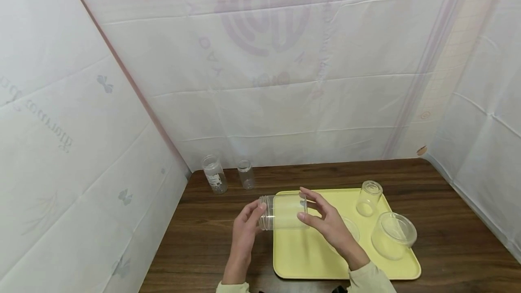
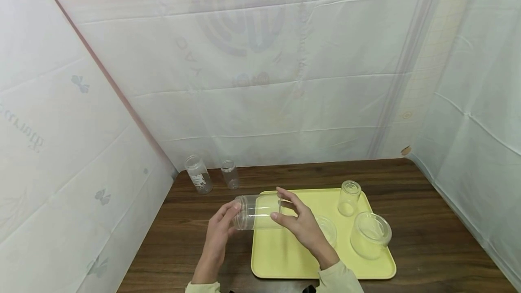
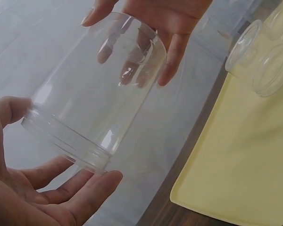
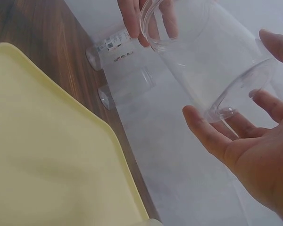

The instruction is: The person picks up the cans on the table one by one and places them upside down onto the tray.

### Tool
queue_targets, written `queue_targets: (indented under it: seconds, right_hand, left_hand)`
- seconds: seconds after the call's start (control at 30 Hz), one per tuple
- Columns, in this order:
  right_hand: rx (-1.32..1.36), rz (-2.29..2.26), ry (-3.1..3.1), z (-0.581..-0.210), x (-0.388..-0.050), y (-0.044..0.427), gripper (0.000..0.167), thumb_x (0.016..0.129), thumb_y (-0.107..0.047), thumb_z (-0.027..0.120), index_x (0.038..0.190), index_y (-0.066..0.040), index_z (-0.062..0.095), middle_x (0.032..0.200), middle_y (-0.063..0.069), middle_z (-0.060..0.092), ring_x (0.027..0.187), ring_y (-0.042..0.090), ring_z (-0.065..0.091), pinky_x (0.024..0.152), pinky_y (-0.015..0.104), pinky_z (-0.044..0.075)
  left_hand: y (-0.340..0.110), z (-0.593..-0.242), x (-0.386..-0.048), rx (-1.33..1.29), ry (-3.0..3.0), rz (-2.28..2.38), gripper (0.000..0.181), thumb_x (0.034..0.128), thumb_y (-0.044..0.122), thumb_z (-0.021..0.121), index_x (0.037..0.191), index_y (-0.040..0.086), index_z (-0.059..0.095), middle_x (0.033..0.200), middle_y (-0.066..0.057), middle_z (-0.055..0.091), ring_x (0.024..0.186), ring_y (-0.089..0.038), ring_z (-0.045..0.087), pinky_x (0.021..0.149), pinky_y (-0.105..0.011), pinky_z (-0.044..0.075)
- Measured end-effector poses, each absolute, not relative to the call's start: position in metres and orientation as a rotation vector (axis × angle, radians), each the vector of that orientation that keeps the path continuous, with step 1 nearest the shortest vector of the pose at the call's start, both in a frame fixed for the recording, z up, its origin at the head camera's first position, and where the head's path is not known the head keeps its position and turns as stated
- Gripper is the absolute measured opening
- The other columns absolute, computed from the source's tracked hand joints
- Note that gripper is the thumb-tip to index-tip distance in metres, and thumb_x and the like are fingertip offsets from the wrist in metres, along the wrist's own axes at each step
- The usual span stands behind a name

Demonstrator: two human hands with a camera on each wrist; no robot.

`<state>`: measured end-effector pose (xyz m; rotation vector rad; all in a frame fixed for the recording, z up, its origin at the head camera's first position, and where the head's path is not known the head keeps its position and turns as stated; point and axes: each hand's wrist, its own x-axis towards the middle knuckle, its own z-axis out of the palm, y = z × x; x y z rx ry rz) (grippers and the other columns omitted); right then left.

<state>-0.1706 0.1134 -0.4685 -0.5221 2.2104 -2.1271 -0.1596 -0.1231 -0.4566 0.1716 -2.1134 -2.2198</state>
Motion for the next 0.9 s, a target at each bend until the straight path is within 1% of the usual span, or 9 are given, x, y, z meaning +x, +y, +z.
queue_targets:
  seconds: [0.23,0.37,0.47,0.6,0.7,0.73,0.8,0.9]
  right_hand:
    - [-0.485,-2.112,2.261,-0.466,-0.172,0.116,0.062,0.102,-0.02,0.072,0.159,-0.02,0.048,0.158,0.014,0.048,0.141,0.042,0.047,0.1,0.046,0.051]
    - [-0.479,-2.108,2.292,-0.465,-0.173,0.118,0.061,0.101,-0.019,0.072,0.158,-0.018,0.05,0.156,0.015,0.05,0.14,0.042,0.048,0.1,0.045,0.052]
    - [-0.457,-2.099,2.308,-0.465,-0.174,0.12,0.061,0.102,-0.02,0.073,0.158,-0.02,0.05,0.157,0.012,0.05,0.141,0.041,0.048,0.1,0.046,0.052]
    - [-0.406,-2.071,2.342,-0.463,-0.175,0.123,0.061,0.101,-0.024,0.074,0.157,-0.023,0.05,0.158,0.007,0.05,0.141,0.04,0.048,0.101,0.05,0.052]
    - [-0.367,-2.043,2.378,-0.461,-0.176,0.125,0.061,0.101,-0.027,0.075,0.157,-0.023,0.051,0.158,0.008,0.05,0.141,0.039,0.048,0.102,0.054,0.051]
    - [-0.35,-2.036,2.389,-0.461,-0.176,0.126,0.062,0.101,-0.028,0.075,0.157,-0.024,0.051,0.158,0.008,0.05,0.141,0.038,0.049,0.102,0.055,0.051]
    - [-0.338,-2.019,2.414,-0.46,-0.177,0.128,0.063,0.1,-0.029,0.075,0.157,-0.022,0.051,0.159,0.01,0.05,0.141,0.039,0.049,0.101,0.055,0.051]
    - [-0.322,-2.005,2.449,-0.46,-0.178,0.129,0.064,0.1,-0.03,0.076,0.158,-0.02,0.051,0.159,0.011,0.049,0.141,0.04,0.05,0.1,0.054,0.053]
  left_hand:
    - [-0.124,-0.457,-0.163,0.152,-2.122,-2.209,0.049,0.1044,0.033,0.069,0.139,-0.002,0.065,0.128,-0.016,0.07,0.11,-0.027,0.068,0.086,-0.036,0.059]
    - [-0.126,-0.457,-0.165,0.14,-2.122,-2.172,0.049,0.1045,0.031,0.069,0.139,-0.003,0.065,0.133,-0.017,0.068,0.114,-0.029,0.068,0.088,-0.039,0.06]
    - [-0.129,-0.456,-0.167,0.142,-2.128,-2.127,0.047,0.1044,0.029,0.07,0.139,-0.003,0.065,0.133,-0.017,0.068,0.116,-0.026,0.067,0.089,-0.042,0.06]
    - [-0.134,-0.454,-0.17,0.156,-2.166,-2.019,0.045,0.1035,0.029,0.071,0.136,-0.001,0.068,0.13,-0.015,0.07,0.115,-0.022,0.066,0.087,-0.036,0.059]
    - [-0.139,-0.453,-0.172,0.158,-2.203,-1.924,0.044,0.1032,0.031,0.071,0.135,0.001,0.069,0.13,-0.015,0.07,0.116,-0.025,0.066,0.087,-0.035,0.057]
    - [-0.141,-0.453,-0.173,0.16,-2.213,-1.897,0.044,0.1031,0.032,0.071,0.135,0.001,0.069,0.131,-0.015,0.07,0.117,-0.026,0.066,0.089,-0.037,0.057]
    - [-0.144,-0.453,-0.174,0.168,-2.235,-1.845,0.045,0.103,0.034,0.071,0.135,0.003,0.069,0.133,-0.015,0.069,0.121,-0.029,0.065,0.094,-0.043,0.055]
    - [-0.149,-0.454,-0.176,0.178,-2.264,-1.784,0.046,0.1027,0.036,0.071,0.136,0.006,0.07,0.137,-0.015,0.068,0.126,-0.032,0.063,0.101,-0.052,0.052]
